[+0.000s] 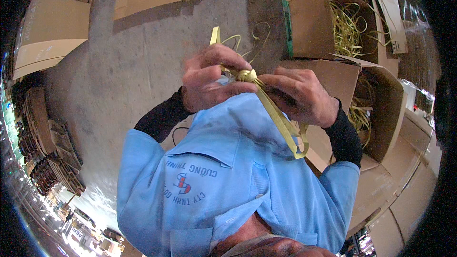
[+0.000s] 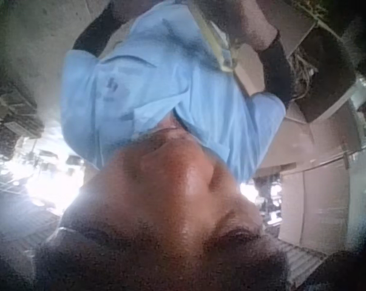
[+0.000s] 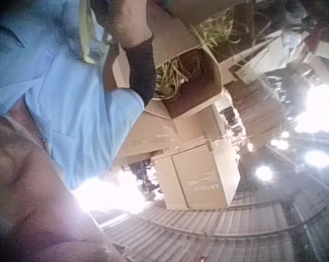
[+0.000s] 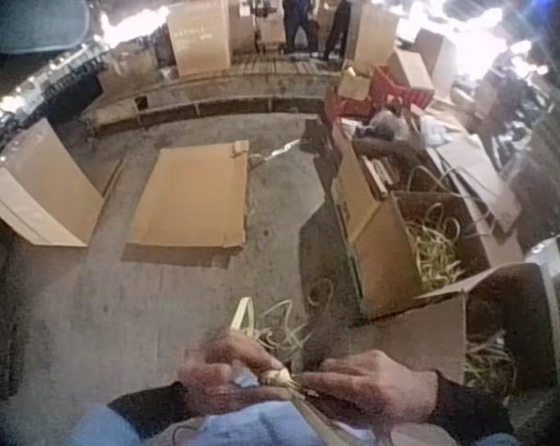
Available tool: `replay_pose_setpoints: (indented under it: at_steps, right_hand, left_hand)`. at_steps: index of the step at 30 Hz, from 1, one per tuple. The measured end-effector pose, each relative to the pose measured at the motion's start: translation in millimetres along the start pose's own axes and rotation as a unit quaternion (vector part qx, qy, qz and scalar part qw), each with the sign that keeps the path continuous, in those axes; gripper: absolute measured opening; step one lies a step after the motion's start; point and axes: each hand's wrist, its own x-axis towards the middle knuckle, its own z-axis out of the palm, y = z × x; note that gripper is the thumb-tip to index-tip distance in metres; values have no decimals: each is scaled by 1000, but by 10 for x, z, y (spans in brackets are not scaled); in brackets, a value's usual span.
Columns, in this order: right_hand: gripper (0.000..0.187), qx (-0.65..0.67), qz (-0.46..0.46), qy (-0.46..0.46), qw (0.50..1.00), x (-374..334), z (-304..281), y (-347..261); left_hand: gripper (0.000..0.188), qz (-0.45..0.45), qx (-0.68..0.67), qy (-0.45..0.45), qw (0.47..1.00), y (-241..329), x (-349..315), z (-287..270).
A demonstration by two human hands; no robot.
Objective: The person sorts yellow ribbons and cardboard pieces from a large cardboard box. They repeatedly pull out tangled ribbons, separate them by hand, and place them back into the box while occasionally handling small cardboard pieces.
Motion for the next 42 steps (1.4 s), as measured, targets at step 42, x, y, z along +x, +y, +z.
replay_pose_setpoints:
  at_steps: [42]
  right_hand:
    - [37, 133, 76, -46, 987, -541, 676, 77]
  left_hand:
    - [43, -185, -99, -200, 957, 223, -512, 24]
